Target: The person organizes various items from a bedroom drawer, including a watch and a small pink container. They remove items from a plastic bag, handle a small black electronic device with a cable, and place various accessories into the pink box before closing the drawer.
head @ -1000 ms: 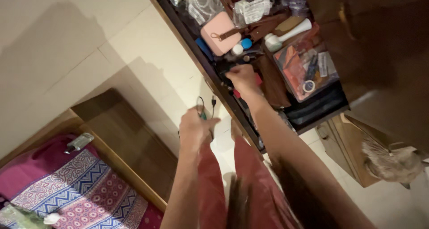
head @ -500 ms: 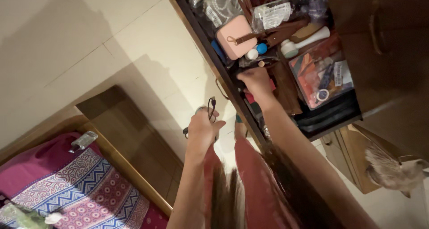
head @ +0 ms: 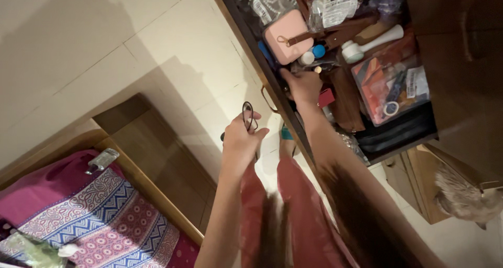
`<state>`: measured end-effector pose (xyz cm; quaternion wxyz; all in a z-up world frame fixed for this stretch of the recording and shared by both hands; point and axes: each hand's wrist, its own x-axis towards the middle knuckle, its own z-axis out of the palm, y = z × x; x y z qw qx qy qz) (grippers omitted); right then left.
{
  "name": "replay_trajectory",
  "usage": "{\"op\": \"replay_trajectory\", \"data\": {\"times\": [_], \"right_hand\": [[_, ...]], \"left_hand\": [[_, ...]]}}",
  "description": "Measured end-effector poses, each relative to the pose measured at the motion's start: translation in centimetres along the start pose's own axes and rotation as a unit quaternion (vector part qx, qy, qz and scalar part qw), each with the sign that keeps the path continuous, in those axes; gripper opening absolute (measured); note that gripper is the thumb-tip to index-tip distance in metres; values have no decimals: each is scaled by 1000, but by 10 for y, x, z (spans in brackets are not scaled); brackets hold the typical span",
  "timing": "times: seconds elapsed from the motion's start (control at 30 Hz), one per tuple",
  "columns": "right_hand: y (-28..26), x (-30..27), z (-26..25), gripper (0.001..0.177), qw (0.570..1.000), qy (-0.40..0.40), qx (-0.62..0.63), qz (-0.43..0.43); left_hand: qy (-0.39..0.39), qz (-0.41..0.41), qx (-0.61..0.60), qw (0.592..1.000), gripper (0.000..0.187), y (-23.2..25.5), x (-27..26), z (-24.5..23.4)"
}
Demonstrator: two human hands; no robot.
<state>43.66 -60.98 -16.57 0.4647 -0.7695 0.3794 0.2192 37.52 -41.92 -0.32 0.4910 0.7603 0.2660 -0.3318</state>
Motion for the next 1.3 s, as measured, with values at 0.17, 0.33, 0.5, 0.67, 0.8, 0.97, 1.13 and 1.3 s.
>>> {"op": "replay_trajectory", "data": {"times": [0.17, 0.33, 0.5, 0.67, 0.8, 0.97, 1.13, 1.3], "right_hand": [[1, -20, -21, 22, 987, -73, 132, -62], [-12, -39, -21, 26, 954, 35, -115, -274], [-19, -65, -29, 25, 906, 20, -278, -320], [-11, -100, -45, 55, 926, 28, -151, -345], [17, -126, -58, 68, 915, -251, 102, -297], [24, -142, -55, 63, 858, -372, 325, -142], [5, -156, -53, 56, 859, -352, 351, -124], [22, -135, -75, 17, 905, -335, 161, -207]], "left_hand": [[3, 23, -16, 1000, 35, -2, 0, 4], [16, 63, -56, 996, 29, -10, 1, 15], [63, 65, -95, 991, 15, -2, -6, 17], [44, 80, -104, 990, 10, 15, -18, 12], [-64, 146, -225, 961, 9, 24, -13, 16], [-83, 110, -322, 937, 9, 37, -11, 17], [-109, 121, -628, 761, 8, 30, -5, 38], [-84, 67, -671, 734, 12, 19, -5, 40]]}}
